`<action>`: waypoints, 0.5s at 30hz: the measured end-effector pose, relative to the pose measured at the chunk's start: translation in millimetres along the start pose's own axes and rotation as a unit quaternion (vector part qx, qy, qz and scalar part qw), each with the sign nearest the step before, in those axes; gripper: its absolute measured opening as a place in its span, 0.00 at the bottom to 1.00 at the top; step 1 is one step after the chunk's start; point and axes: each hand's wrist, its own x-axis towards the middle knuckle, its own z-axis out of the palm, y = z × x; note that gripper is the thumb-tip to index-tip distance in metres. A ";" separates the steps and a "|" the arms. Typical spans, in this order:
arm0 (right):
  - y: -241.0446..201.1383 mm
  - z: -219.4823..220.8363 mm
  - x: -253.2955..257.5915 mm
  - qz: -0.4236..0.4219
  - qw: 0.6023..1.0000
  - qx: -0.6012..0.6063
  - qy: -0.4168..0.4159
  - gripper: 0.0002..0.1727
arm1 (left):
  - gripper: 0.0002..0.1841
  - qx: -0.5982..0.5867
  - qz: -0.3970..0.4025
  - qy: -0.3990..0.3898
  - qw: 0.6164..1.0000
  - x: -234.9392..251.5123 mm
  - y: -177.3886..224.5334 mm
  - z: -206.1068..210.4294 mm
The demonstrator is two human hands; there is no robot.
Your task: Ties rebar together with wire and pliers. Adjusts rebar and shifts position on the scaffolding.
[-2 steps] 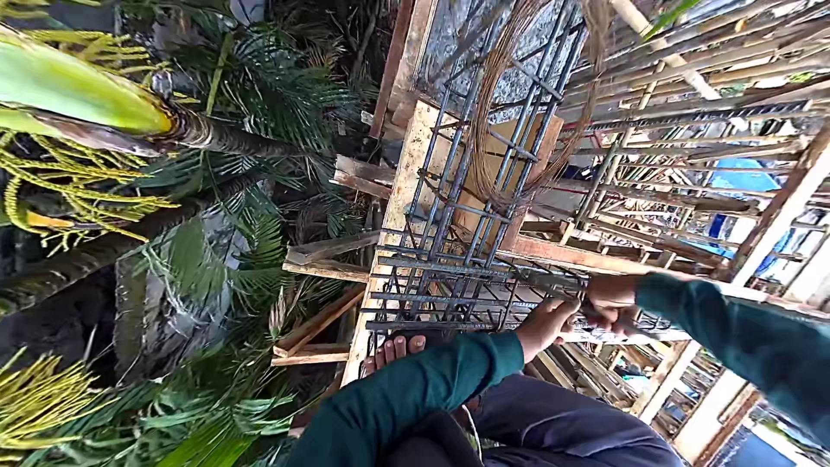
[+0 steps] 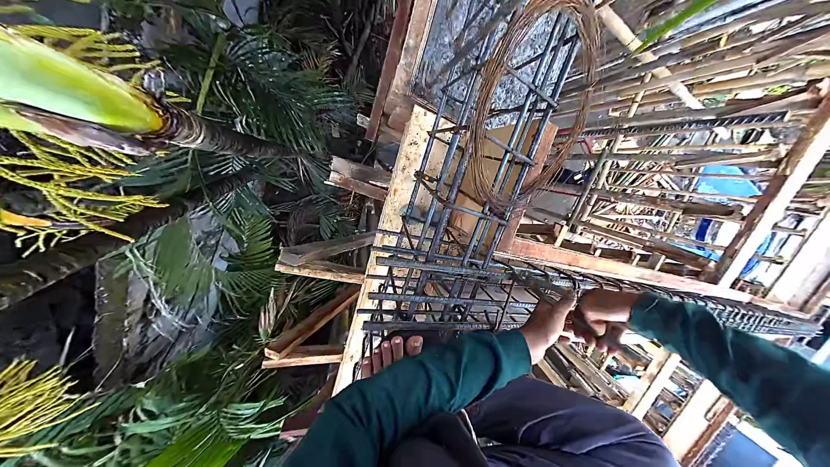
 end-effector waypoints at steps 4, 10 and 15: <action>5.9 28.2 -24.0 -0.091 0.971 0.021 0.219 0.16 | 0.25 -0.014 0.014 0.031 0.999 3.1 -2.9 -3.4; 42.6 82.0 -28.1 -0.166 0.731 -0.331 0.573 0.47 | 0.26 -0.114 -0.014 0.061 0.992 11.4 11.1 -3.3; 37.2 17.0 -25.9 -0.228 0.637 -0.425 0.601 0.25 | 0.28 -0.086 0.007 0.010 0.996 3.6 20.9 -12.3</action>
